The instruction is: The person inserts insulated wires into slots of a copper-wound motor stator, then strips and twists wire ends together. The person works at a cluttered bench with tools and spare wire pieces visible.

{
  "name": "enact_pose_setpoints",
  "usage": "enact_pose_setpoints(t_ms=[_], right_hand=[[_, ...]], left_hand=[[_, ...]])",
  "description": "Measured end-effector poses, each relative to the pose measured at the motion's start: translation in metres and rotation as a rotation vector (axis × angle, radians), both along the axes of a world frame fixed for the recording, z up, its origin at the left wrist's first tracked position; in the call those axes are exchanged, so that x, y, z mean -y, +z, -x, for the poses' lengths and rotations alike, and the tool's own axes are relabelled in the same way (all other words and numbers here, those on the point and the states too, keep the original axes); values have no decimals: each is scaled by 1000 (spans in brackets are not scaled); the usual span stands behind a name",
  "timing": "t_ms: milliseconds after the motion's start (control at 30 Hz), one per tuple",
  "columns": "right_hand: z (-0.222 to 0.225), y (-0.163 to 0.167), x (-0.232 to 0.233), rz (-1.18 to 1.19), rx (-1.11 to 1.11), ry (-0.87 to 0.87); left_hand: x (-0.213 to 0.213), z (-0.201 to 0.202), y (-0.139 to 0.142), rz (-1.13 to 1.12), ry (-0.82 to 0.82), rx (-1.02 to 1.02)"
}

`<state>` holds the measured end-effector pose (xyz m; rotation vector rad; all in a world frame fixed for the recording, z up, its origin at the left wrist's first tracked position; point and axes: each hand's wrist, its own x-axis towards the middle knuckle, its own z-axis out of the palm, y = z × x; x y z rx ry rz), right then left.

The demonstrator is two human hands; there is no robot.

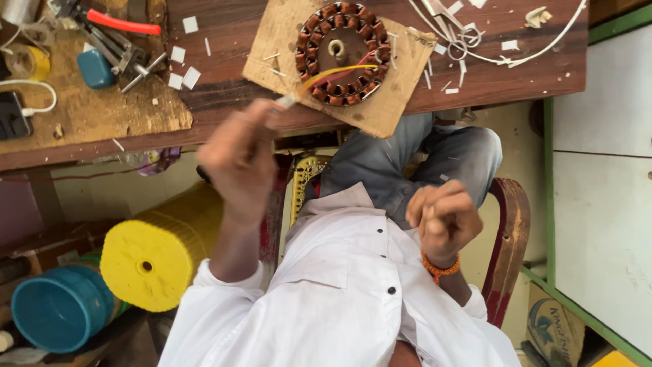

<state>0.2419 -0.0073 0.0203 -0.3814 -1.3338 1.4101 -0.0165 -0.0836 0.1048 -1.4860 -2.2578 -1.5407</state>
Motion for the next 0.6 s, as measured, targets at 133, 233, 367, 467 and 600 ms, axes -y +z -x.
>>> enact_pose_setpoints(t_ms=[133, 233, 367, 467, 600], right_hand=[[24, 26, -35, -284, 530, -144], [60, 29, -70, -473, 701, -120], [85, 24, -90, -682, 836, -197], [83, 21, -90, -735, 827, -220], [78, 17, -85, -574, 830, -287]], left_hand=[[5, 6, 6, -45, 14, -42], [2, -3, 3, -144, -80, 97], [-3, -3, -2, -111, -186, 242], [-8, -1, -9, -35, -292, 323], [-30, -8, -27, 5, -388, 301]])
